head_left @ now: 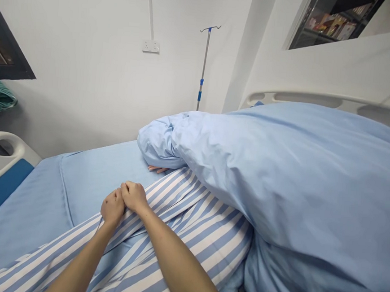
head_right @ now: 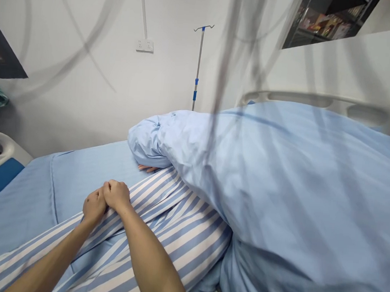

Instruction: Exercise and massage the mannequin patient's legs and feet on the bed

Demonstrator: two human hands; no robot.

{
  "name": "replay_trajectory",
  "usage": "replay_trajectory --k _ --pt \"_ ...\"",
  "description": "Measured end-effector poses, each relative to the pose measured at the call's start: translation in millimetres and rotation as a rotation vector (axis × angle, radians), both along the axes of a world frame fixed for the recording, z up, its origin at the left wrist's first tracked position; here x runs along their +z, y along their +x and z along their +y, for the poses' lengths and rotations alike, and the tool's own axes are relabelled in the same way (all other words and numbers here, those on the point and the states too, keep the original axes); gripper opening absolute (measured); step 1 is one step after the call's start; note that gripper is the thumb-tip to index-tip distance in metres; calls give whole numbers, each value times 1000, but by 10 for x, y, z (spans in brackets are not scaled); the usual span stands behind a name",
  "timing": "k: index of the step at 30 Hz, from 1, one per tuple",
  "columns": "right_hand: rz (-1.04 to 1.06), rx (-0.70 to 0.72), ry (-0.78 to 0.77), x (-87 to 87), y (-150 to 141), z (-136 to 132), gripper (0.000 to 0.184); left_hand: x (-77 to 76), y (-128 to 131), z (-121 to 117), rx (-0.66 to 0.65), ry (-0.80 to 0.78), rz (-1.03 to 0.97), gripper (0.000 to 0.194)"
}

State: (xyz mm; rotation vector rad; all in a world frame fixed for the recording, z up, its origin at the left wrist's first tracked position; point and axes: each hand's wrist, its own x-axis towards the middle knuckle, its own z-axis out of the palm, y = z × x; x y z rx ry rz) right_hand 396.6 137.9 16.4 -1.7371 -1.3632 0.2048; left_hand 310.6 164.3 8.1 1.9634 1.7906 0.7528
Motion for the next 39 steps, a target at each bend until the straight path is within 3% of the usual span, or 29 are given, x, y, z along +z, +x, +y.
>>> replay_trajectory --k 5,9,12,16,22,27,30,33,39 --pt "200 35 75 62 68 1 37 223 148 91 -89 -11 -214 34" --pt "449 62 187 71 150 35 41 350 398 61 -11 76 -399 32" --pt "561 60 220 55 192 57 39 261 504 -21 66 40 -432 31" --pt "619 38 253 21 201 73 38 90 509 -105 6 72 -270 34" --pt "488 -28 192 48 177 40 38 93 484 -109 -17 65 -139 37" --pt "151 -77 -53 276 270 -65 33 103 485 -137 -44 54 21 26" --pt "-6 -35 -108 371 343 -97 32 87 500 -149 -43 33 61 19" --pt "-18 -20 -100 303 385 -104 30 93 526 -158 -46 41 109 17" --pt "183 7 63 56 437 -113 32 139 565 -184 -13 -2 110 36"
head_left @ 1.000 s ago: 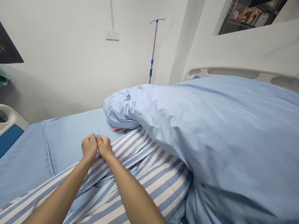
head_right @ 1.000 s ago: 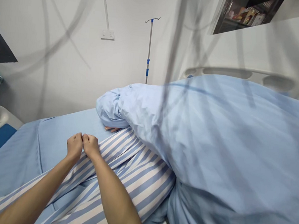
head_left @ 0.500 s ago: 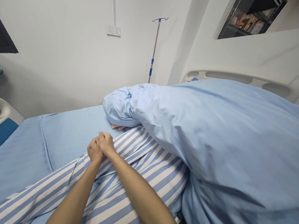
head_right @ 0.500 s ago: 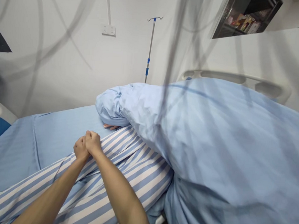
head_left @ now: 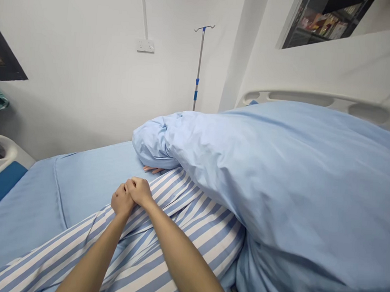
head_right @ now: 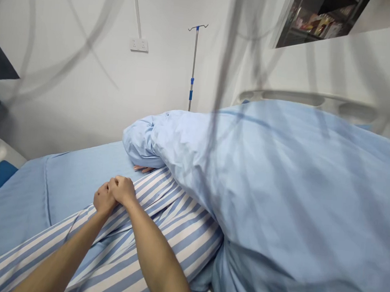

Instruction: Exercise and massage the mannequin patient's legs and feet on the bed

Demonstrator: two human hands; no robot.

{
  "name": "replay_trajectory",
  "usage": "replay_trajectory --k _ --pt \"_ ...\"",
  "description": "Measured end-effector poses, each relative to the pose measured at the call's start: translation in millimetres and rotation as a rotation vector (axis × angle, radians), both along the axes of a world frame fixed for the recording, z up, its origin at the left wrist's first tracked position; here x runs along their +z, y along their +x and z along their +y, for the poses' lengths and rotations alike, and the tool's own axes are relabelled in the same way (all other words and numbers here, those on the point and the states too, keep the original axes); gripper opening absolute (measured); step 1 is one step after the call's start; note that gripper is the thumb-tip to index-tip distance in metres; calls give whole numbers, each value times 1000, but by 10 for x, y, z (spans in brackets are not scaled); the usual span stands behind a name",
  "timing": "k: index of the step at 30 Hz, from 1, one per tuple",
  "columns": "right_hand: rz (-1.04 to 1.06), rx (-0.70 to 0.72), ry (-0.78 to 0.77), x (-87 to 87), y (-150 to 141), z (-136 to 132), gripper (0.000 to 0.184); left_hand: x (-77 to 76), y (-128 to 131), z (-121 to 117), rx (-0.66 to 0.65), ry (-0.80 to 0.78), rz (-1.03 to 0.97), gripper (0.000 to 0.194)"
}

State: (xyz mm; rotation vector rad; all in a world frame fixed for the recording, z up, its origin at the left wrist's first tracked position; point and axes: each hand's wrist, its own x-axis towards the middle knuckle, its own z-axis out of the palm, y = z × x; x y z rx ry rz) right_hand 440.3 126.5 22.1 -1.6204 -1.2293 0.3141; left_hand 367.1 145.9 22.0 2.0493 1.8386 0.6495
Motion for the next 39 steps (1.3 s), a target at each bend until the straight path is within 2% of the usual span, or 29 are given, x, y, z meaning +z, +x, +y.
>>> replay_trajectory --k 3,6,9,13,16,20,23,26,30,33,39 --pt "117 27 74 6 48 17 33 24 35 9 0 -29 7 37" --pt "264 32 134 28 104 48 31 91 120 59 -6 -48 -79 37" --pt "418 58 207 20 156 95 33 214 250 139 -74 28 -232 34" --pt "507 94 260 9 200 141 36 304 394 186 -65 161 -349 34" --pt "450 -5 214 27 196 118 35 206 402 138 -66 142 -242 34" --pt "269 -143 131 48 134 49 36 43 342 65 -111 129 -60 23" --pt "239 -159 108 71 99 24 37 28 326 45 -107 118 10 25" --pt "176 -170 -20 163 137 34 36 48 334 31 -96 101 18 24" --pt "-75 -54 -210 365 281 59 27 37 348 21 -98 98 -4 20" --pt "-180 32 -157 386 382 59 29 24 360 28 -90 78 -37 23" --pt "-40 -1 36 73 466 55 37 16 369 25 -62 47 -111 38"
